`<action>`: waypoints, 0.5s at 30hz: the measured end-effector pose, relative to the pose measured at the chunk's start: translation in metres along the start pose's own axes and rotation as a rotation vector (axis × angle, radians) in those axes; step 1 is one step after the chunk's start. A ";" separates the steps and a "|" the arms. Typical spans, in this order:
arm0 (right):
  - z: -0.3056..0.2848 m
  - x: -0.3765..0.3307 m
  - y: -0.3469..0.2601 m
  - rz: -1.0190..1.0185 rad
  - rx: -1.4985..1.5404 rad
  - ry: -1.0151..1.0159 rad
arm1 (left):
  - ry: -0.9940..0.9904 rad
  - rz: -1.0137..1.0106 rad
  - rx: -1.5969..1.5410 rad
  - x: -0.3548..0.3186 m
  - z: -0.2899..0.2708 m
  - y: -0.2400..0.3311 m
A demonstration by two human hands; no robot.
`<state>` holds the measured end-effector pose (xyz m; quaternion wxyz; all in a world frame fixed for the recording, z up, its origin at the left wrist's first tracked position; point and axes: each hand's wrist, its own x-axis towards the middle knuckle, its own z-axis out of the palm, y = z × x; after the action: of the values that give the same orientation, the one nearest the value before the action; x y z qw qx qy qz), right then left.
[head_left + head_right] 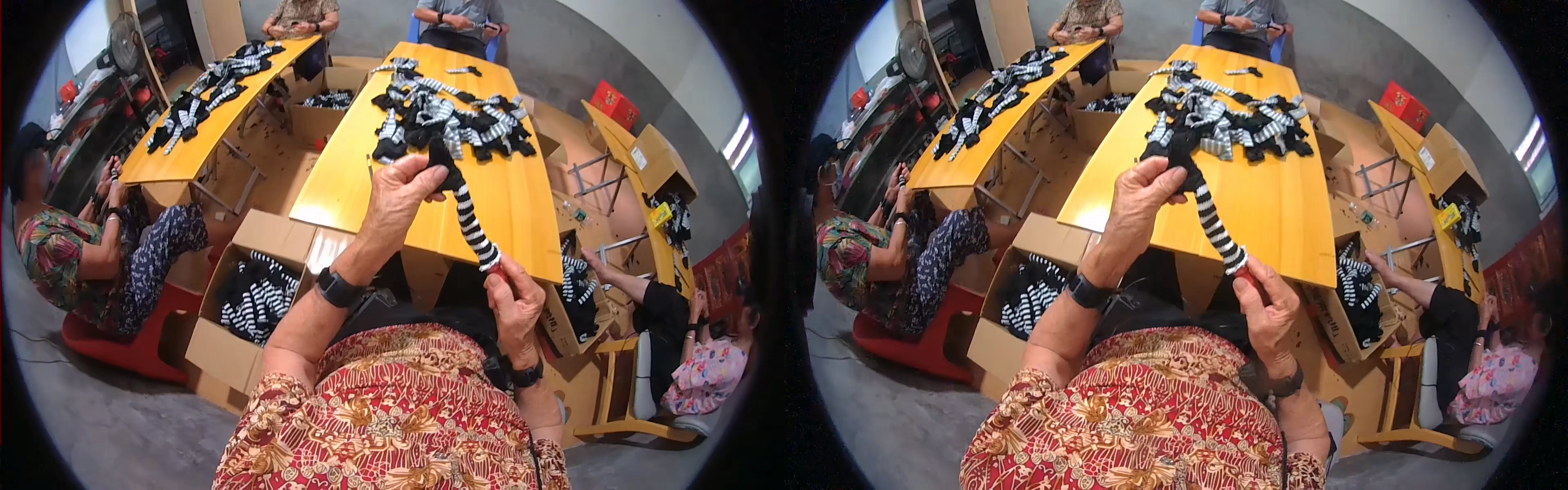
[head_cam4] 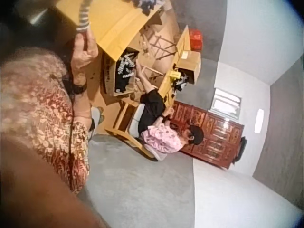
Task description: The person uses a red-handled tool to pull the toe seam of a black and white striped sock inside out, then stretches the sock over the tool to smooth it. They repeat this process with multiple socks, placing the finished items on the table.
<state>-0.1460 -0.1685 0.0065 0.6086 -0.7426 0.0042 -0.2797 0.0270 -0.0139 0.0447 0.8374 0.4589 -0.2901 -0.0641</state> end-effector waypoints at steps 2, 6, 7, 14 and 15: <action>-0.002 -0.002 -0.007 0.042 -0.010 -0.015 | -0.021 -0.024 0.046 0.001 -0.007 0.002; -0.009 0.006 -0.019 -0.254 -0.335 -0.102 | 0.021 -0.060 0.088 0.000 -0.015 0.015; -0.011 0.007 -0.023 -0.274 -0.375 -0.113 | 0.009 -0.077 0.145 0.001 -0.014 0.020; -0.030 0.010 -0.021 -0.328 -0.482 -0.185 | -0.131 -0.185 0.154 0.008 -0.024 0.017; -0.032 0.010 -0.022 -0.346 -0.498 -0.193 | -0.170 -0.174 0.165 0.012 -0.027 0.016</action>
<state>-0.1584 -0.1950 0.0337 0.3490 -0.8816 -0.1117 -0.2976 0.0487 0.0108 0.0518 0.7604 0.5427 -0.3232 -0.1509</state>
